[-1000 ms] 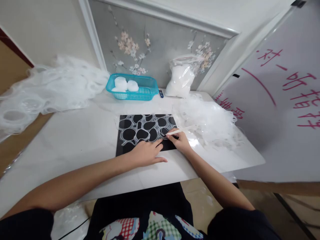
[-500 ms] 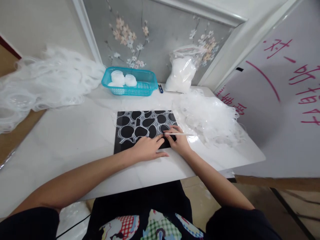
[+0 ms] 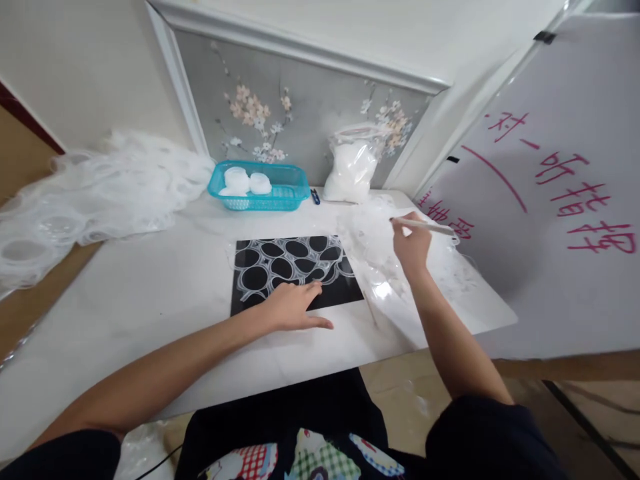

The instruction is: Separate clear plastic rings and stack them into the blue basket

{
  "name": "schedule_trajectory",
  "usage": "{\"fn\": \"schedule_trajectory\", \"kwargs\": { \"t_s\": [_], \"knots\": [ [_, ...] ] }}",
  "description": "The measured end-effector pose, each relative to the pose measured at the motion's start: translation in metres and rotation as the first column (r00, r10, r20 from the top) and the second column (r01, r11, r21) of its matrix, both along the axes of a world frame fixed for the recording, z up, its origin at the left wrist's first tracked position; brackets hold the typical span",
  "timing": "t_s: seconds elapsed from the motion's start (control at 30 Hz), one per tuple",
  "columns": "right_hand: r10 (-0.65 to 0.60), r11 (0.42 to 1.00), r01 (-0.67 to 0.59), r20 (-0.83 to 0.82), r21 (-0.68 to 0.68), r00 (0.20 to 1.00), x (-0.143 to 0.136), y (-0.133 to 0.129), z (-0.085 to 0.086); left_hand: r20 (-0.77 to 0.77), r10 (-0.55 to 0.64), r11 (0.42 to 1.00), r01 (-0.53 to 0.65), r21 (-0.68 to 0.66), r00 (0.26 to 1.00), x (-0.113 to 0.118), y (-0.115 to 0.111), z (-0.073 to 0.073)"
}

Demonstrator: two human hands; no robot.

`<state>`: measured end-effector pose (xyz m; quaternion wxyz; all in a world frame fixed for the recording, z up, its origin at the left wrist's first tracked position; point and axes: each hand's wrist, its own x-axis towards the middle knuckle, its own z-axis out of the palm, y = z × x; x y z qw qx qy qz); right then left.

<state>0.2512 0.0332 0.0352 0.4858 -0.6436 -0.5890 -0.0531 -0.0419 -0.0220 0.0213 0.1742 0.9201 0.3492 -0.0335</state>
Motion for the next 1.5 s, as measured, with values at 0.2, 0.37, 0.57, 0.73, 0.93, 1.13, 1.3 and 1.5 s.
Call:
{"fn": "schedule_trajectory", "kwargs": {
  "t_s": [0.2, 0.37, 0.57, 0.73, 0.93, 1.13, 1.3, 1.5],
  "knots": [
    [0.289, 0.905, -0.356, -0.278, -0.233, 0.916, -0.023, -0.045, -0.048, -0.003, -0.084, 0.982, 0.083, 0.168, 0.996, 0.029, -0.002, 0.004],
    [0.386, 0.848, -0.486, -0.380, -0.213, 0.841, -0.034, -0.046, -0.066, -0.077, -0.125, 0.957, 0.141, 0.253, 0.989, 0.061, 0.009, -0.005],
    [0.419, 0.821, -0.524, -0.384, -0.227, 0.823, -0.031, -0.042, -0.061, -0.075, -0.094, 0.955, 0.111, 0.276, 0.993, 0.066, 0.015, -0.015],
    [0.404, 0.819, -0.520, -0.399, -0.243, 0.823, -0.032, -0.045, -0.059, -0.066, -0.108, 0.962, 0.121, 0.243, 0.992, 0.065, 0.017, -0.013],
    [0.390, 0.821, -0.506, -0.387, -0.263, 0.835, -0.031, -0.043, -0.058, -0.057, -0.090, 0.976, 0.100, 0.192, 0.994, 0.064, 0.019, -0.013],
    [0.403, 0.857, -0.422, -0.124, -0.295, 0.907, -0.036, -0.055, -0.061, -0.028, -0.099, 0.986, 0.102, 0.129, 0.995, 0.063, 0.021, -0.014],
    [0.436, 0.871, -0.329, 0.266, -0.365, 0.860, -0.044, -0.056, -0.060, 0.030, -0.116, 0.991, 0.114, 0.073, 0.993, 0.058, 0.024, -0.011],
    [-0.186, 0.982, 0.186, 0.057, 0.017, 0.981, 0.008, -0.001, -0.003, 0.036, -0.100, 0.995, 0.099, 0.016, 0.994, 0.052, 0.021, -0.003]
  ]
}}
